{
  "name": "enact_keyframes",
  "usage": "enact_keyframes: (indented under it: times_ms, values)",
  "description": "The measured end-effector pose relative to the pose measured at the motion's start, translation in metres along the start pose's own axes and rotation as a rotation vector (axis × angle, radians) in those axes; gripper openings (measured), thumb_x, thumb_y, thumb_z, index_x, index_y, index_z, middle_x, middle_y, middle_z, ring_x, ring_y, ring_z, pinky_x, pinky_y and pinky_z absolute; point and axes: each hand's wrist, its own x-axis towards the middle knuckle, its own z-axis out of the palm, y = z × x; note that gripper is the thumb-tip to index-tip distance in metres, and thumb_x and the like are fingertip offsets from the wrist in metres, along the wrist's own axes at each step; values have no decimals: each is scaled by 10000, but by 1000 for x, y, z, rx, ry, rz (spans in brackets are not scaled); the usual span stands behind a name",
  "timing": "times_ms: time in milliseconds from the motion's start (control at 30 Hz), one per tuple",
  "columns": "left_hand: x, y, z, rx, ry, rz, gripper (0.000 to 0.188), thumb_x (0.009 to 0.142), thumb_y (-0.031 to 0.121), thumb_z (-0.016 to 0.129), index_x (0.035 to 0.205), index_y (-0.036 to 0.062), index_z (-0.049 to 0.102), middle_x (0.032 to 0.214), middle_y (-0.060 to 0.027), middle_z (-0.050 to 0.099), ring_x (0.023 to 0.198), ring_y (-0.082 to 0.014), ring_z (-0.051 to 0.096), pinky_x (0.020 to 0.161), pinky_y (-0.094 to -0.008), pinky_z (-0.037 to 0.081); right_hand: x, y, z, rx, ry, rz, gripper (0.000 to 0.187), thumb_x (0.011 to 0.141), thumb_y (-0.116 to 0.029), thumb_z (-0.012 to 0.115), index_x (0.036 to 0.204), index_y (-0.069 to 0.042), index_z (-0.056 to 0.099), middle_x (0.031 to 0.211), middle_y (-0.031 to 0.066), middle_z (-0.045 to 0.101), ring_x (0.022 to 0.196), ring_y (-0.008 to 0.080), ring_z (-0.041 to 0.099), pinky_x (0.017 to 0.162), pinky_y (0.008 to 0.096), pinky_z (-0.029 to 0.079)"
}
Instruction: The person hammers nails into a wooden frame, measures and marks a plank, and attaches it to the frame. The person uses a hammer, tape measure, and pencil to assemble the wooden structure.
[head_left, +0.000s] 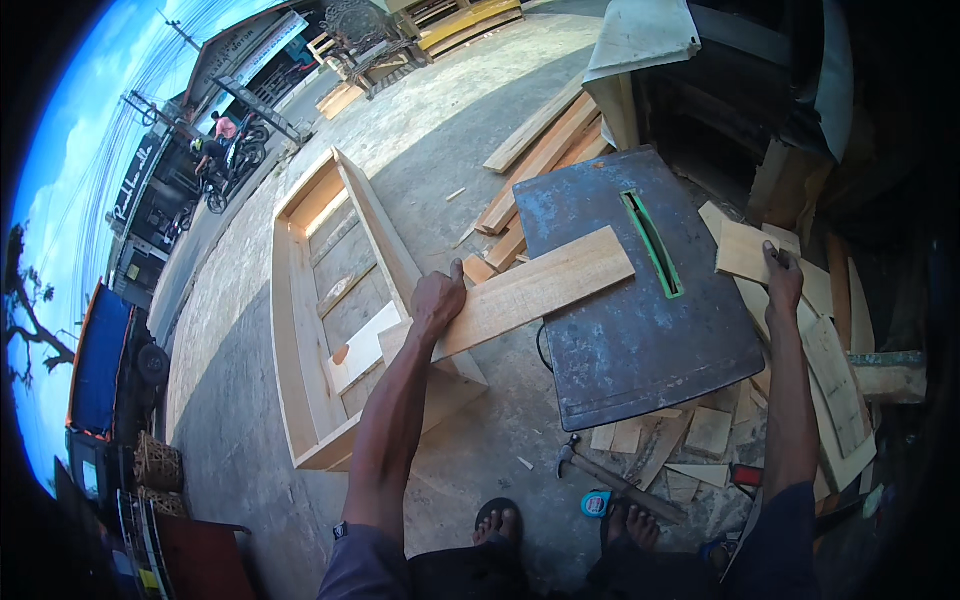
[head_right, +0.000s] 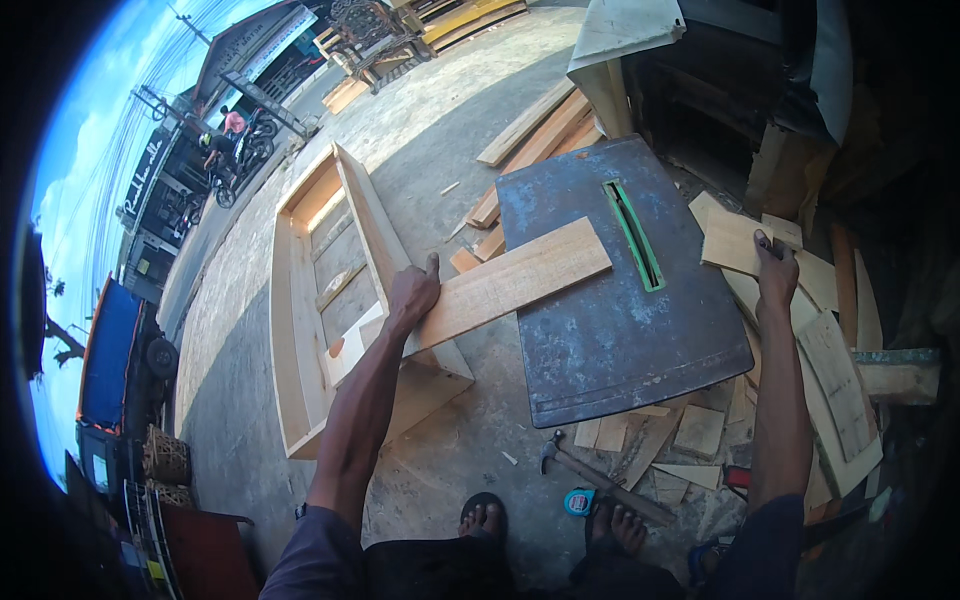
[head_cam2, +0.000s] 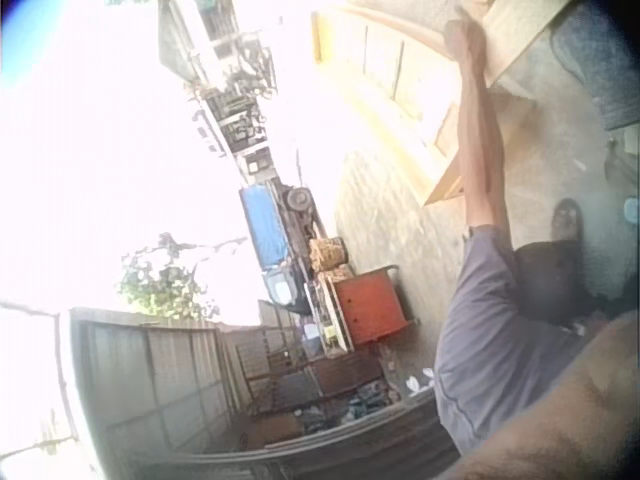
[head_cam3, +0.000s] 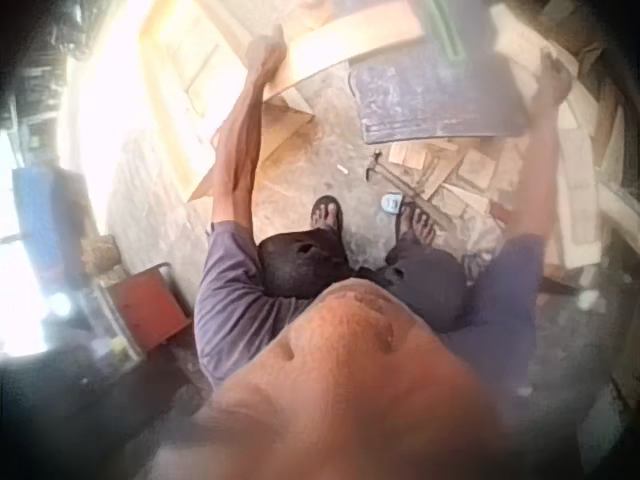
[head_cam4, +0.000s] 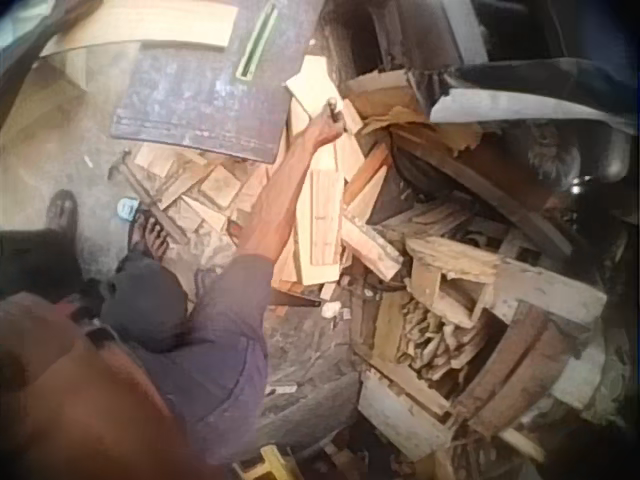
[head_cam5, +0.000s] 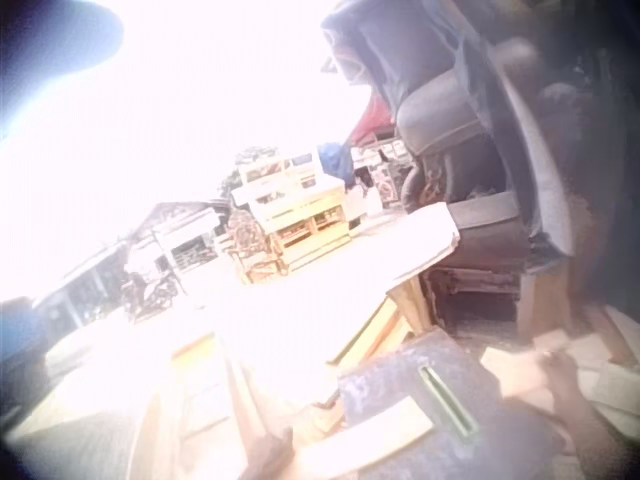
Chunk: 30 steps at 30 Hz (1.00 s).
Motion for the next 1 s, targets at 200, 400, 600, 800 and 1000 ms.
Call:
enact_keyframes:
  times_ms: [200,400,600,800,1000]
  values:
    - [-42,-146,-72,83,49,-88,827,1035,651,398,890,-73,769,942,-361,714,936,-514,707,886,-560,533,-69,14,-121,-362,306,-330,503,1096,-370,541,1417,16,555,1450,203,580,1302,299,583,1106,394,428]
    - [-55,-303,-114,110,37,-311,807,1020,657,436,963,-75,773,1062,-348,720,1045,-494,703,957,-540,519,-264,-25,-94,-334,-204,-115,335,1105,-263,511,1187,36,638,992,109,750,864,147,690,792,320,560]
    - [-53,-388,-93,6,-24,-398,807,1018,653,445,1109,-94,736,1169,-351,699,1129,-485,681,997,-524,508,-365,-110,36,-531,-1109,-394,209,995,-135,681,1105,41,696,918,179,769,890,246,785,746,358,600]
    - [-61,-398,-62,-44,-81,-365,795,1037,642,406,1112,-73,746,1146,-340,709,1125,-481,683,1000,-544,507,-409,-147,166,-712,-1372,-718,255,972,-181,705,1181,-36,695,918,195,758,840,369,759,726,441,590]
    - [-67,-384,-63,-55,-43,-328,797,1052,629,375,1031,-62,770,1058,-323,731,1040,-470,710,952,-539,526,-433,-110,181,-927,-1592,-680,295,986,-242,680,1214,-56,678,888,200,746,864,386,744,764,487,571]
